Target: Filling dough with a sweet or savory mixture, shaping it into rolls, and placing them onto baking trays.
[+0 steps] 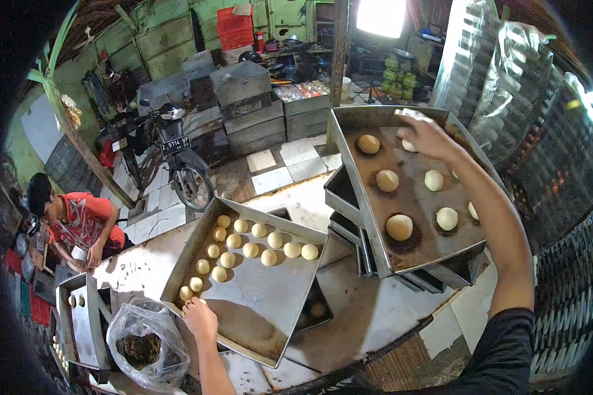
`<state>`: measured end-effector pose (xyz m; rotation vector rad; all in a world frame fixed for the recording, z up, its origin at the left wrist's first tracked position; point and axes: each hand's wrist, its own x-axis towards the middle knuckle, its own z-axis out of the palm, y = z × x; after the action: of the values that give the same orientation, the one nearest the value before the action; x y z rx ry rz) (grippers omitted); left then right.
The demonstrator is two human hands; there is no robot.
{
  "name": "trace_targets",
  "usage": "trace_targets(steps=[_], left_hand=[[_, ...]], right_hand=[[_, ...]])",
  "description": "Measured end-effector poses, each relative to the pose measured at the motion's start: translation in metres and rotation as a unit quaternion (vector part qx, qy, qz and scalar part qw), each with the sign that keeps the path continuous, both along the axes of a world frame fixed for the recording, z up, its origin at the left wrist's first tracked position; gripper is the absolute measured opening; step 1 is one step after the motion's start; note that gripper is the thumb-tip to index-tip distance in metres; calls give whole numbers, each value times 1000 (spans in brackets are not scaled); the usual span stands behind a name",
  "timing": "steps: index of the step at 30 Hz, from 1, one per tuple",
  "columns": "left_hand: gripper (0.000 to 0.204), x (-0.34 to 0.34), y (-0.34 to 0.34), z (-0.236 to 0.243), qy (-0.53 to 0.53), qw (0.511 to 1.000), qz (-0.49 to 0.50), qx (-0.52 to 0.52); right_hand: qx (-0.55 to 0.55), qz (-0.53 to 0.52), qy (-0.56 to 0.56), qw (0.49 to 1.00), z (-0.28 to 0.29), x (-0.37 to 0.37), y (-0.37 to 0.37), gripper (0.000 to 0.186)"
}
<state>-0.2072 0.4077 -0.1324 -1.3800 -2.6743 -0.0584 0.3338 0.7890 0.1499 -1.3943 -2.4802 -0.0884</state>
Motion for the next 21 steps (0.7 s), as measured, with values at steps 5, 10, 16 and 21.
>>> trace_targets(steps=[5, 10, 16, 21], left_hand=[[21, -19, -21, 12, -515, 804, -46, 294], [27, 70, -79, 70, -763, 592, -116, 232], [20, 143, -201, 32, -789, 595, -140, 72], [23, 75, -321, -6, -879, 467, 60, 75]], right_hand=[[132, 90, 218, 963, 56, -48, -153, 35], [211, 74, 258, 940, -19, -122, -351, 29], [88, 184, 349, 915, -194, -268, -523, 37], [-195, 170, 348, 901, -287, -323, -633, 35]])
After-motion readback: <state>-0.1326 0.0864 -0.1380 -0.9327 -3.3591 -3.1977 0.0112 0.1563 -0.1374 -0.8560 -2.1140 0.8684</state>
